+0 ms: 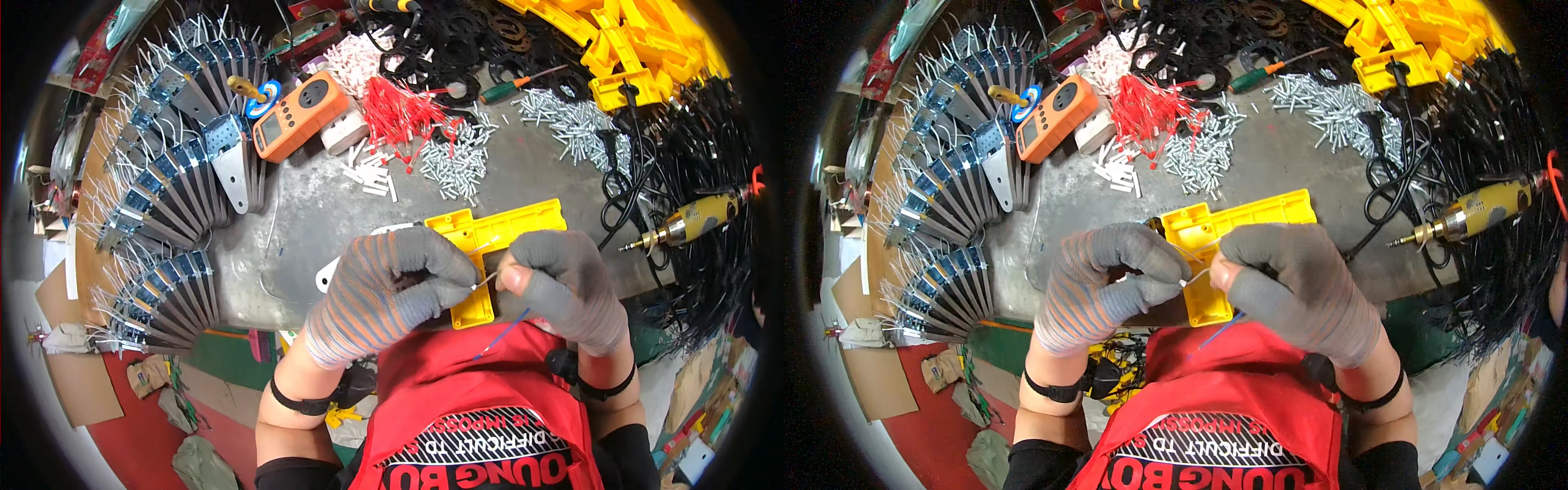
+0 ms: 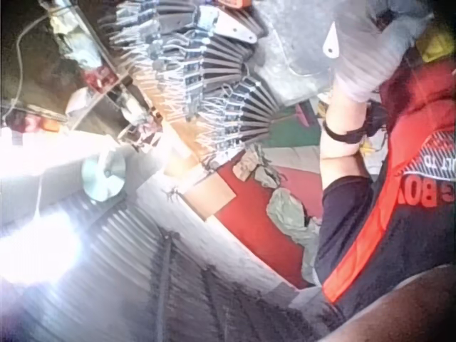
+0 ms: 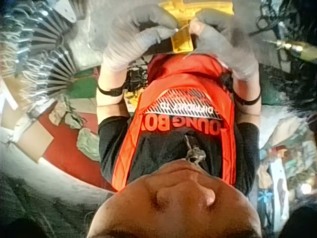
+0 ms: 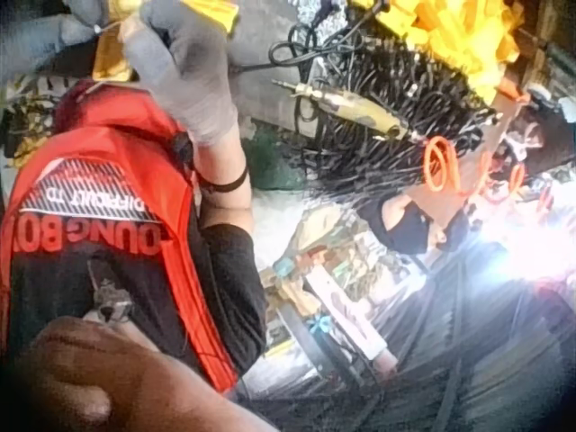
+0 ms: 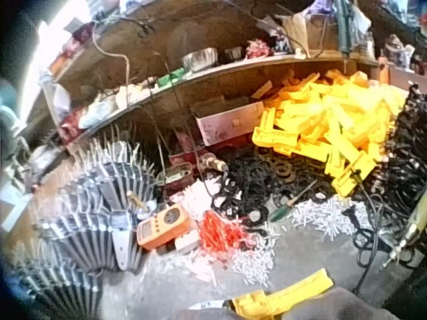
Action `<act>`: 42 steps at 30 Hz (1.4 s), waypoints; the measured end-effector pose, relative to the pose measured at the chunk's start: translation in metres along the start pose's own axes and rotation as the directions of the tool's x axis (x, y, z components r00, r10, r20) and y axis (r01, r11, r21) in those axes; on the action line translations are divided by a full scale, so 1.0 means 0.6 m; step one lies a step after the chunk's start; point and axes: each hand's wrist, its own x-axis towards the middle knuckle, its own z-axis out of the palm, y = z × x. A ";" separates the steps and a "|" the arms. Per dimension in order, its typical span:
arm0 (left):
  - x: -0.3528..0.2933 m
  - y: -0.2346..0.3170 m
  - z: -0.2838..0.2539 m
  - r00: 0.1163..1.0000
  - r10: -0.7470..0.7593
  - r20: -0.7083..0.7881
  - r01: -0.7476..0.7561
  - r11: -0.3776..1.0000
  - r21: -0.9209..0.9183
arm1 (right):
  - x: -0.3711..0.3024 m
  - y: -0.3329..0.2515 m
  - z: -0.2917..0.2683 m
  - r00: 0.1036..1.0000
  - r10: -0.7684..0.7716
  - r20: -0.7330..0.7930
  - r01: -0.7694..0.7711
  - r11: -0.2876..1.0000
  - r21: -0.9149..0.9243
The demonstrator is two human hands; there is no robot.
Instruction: Assembling a handheld industrial tool or electronic hardware component involving filing, soldering, and screw fastening.
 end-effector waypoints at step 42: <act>-0.016 -0.013 0.027 0.983 0.140 -0.119 -0.114 0.973 0.201 | 0.005 0.016 0.020 0.980 -0.198 -0.006 0.195 0.969 -0.155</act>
